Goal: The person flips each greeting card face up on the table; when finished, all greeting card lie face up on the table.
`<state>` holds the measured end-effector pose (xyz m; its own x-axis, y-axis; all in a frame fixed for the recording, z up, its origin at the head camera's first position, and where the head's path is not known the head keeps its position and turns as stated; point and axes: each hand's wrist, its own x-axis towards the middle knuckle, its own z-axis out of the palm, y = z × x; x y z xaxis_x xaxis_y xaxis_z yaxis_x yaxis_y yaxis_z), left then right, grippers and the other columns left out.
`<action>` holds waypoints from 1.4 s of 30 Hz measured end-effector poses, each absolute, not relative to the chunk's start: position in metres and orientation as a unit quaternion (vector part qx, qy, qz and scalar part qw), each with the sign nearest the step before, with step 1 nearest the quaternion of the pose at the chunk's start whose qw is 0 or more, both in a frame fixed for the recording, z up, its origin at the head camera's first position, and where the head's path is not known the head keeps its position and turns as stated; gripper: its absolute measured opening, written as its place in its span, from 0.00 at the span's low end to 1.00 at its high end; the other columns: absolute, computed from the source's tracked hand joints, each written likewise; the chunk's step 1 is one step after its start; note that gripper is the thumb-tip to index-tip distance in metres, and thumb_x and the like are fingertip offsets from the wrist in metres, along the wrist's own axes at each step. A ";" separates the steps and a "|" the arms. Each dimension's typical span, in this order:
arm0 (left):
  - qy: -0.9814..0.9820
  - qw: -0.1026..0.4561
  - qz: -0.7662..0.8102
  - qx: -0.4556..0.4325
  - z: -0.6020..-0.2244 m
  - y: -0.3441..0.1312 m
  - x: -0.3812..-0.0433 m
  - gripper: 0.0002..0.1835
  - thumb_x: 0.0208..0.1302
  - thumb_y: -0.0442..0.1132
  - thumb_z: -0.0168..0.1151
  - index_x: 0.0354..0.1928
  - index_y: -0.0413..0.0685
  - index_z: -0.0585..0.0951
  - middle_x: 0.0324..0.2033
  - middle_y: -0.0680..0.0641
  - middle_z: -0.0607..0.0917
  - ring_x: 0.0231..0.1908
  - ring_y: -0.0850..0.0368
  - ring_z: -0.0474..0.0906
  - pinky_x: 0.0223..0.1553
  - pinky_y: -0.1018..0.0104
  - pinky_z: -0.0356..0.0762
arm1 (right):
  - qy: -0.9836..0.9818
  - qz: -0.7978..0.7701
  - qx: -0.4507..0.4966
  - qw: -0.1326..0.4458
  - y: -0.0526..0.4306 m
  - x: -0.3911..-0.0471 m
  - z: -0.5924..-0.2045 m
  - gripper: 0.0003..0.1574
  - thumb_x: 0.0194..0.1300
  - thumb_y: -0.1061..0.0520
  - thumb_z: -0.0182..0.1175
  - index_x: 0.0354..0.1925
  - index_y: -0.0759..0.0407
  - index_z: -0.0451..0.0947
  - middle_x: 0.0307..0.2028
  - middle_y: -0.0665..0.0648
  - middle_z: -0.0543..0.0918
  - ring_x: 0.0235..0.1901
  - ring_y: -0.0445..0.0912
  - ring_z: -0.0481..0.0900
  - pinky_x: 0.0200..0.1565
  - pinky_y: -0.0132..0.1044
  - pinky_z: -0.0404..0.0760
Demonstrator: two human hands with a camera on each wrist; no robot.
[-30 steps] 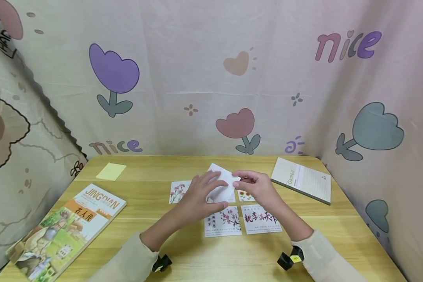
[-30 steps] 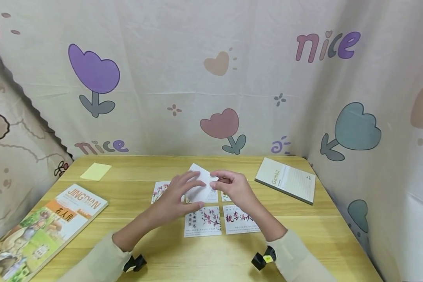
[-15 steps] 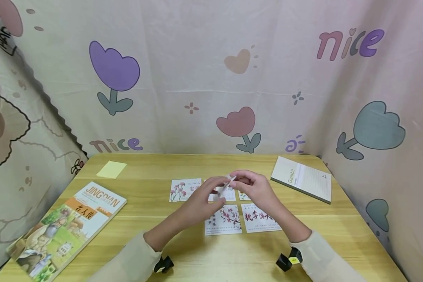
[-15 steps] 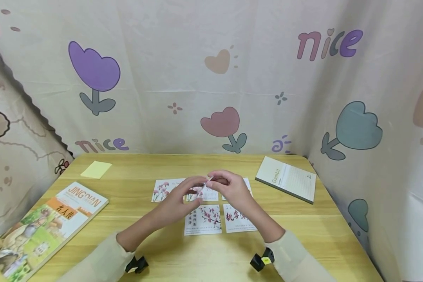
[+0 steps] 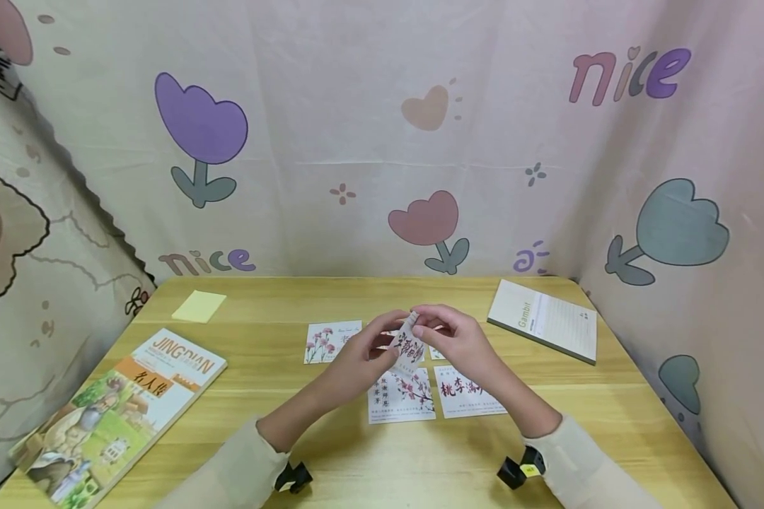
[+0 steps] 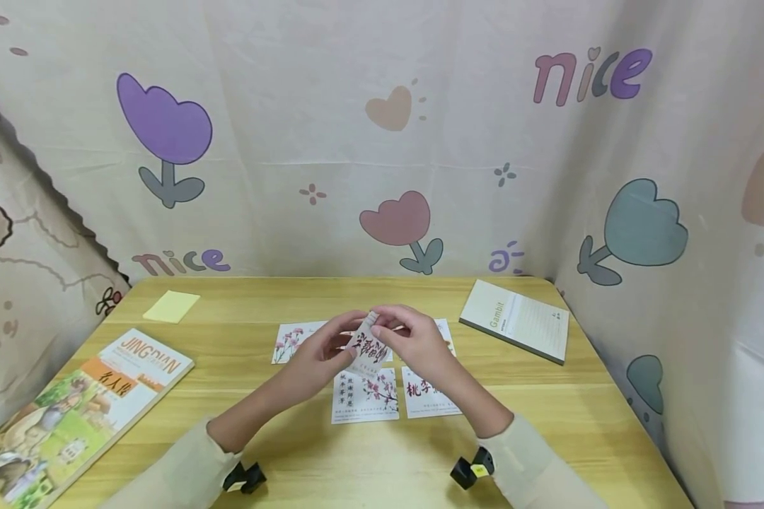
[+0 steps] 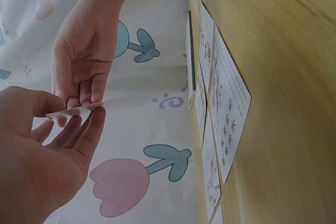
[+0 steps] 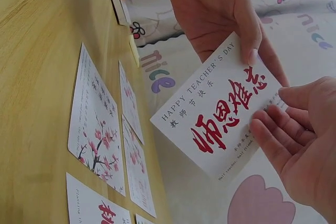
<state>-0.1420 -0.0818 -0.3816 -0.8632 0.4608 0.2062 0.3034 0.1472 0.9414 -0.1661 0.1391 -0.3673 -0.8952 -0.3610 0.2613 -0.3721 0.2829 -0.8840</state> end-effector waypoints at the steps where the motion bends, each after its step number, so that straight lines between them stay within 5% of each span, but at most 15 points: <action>1: 0.750 0.069 0.608 0.251 -0.381 -0.082 -0.142 0.28 0.75 0.35 0.52 0.72 0.70 0.66 0.67 0.52 0.73 0.58 0.51 0.78 0.52 0.60 0.81 | -0.802 0.551 0.229 0.006 0.139 -0.166 -0.367 0.22 0.70 0.52 0.64 0.60 0.55 0.79 0.43 0.54 0.85 0.43 0.46 0.83 0.46 0.33 0.83; 6: 0.736 0.066 0.629 0.241 -0.378 -0.086 -0.146 0.27 0.76 0.33 0.51 0.72 0.66 0.67 0.64 0.48 0.76 0.54 0.49 0.80 0.50 0.56 0.83 | -0.806 0.542 0.237 0.009 0.139 -0.166 -0.362 0.23 0.72 0.51 0.61 0.62 0.54 0.78 0.44 0.54 0.85 0.42 0.45 0.82 0.44 0.33 0.82; 19: 0.746 0.043 0.629 0.214 -0.380 -0.091 -0.156 0.22 0.75 0.33 0.50 0.67 0.54 0.74 0.60 0.48 0.80 0.52 0.50 0.80 0.47 0.65 0.82 | -0.817 0.528 0.230 -0.013 0.143 -0.167 -0.361 0.20 0.74 0.50 0.59 0.61 0.49 0.79 0.38 0.52 0.80 0.35 0.47 0.75 0.33 0.30 0.75; 27: 0.754 0.068 0.620 0.207 -0.384 -0.092 -0.156 0.19 0.74 0.33 0.50 0.61 0.57 0.78 0.54 0.50 0.82 0.49 0.51 0.80 0.46 0.63 0.82 | -0.825 0.512 0.239 -0.026 0.144 -0.173 -0.364 0.17 0.71 0.52 0.63 0.56 0.52 0.81 0.36 0.53 0.80 0.35 0.48 0.75 0.34 0.32 0.76; 34: 0.781 0.073 0.587 0.202 -0.387 -0.090 -0.156 0.21 0.72 0.33 0.52 0.63 0.58 0.77 0.55 0.50 0.82 0.49 0.52 0.80 0.46 0.66 0.81 | -0.827 0.505 0.234 -0.074 0.145 -0.175 -0.368 0.13 0.71 0.50 0.62 0.52 0.47 0.82 0.33 0.54 0.81 0.33 0.59 0.78 0.31 0.39 0.81; 42: 0.781 0.066 0.597 0.173 -0.389 -0.094 -0.159 0.22 0.71 0.34 0.56 0.64 0.59 0.76 0.52 0.49 0.82 0.47 0.52 0.79 0.43 0.64 0.80 | -0.818 0.528 0.217 -0.061 0.148 -0.174 -0.370 0.13 0.72 0.52 0.62 0.53 0.50 0.81 0.36 0.55 0.82 0.28 0.49 0.79 0.32 0.43 0.84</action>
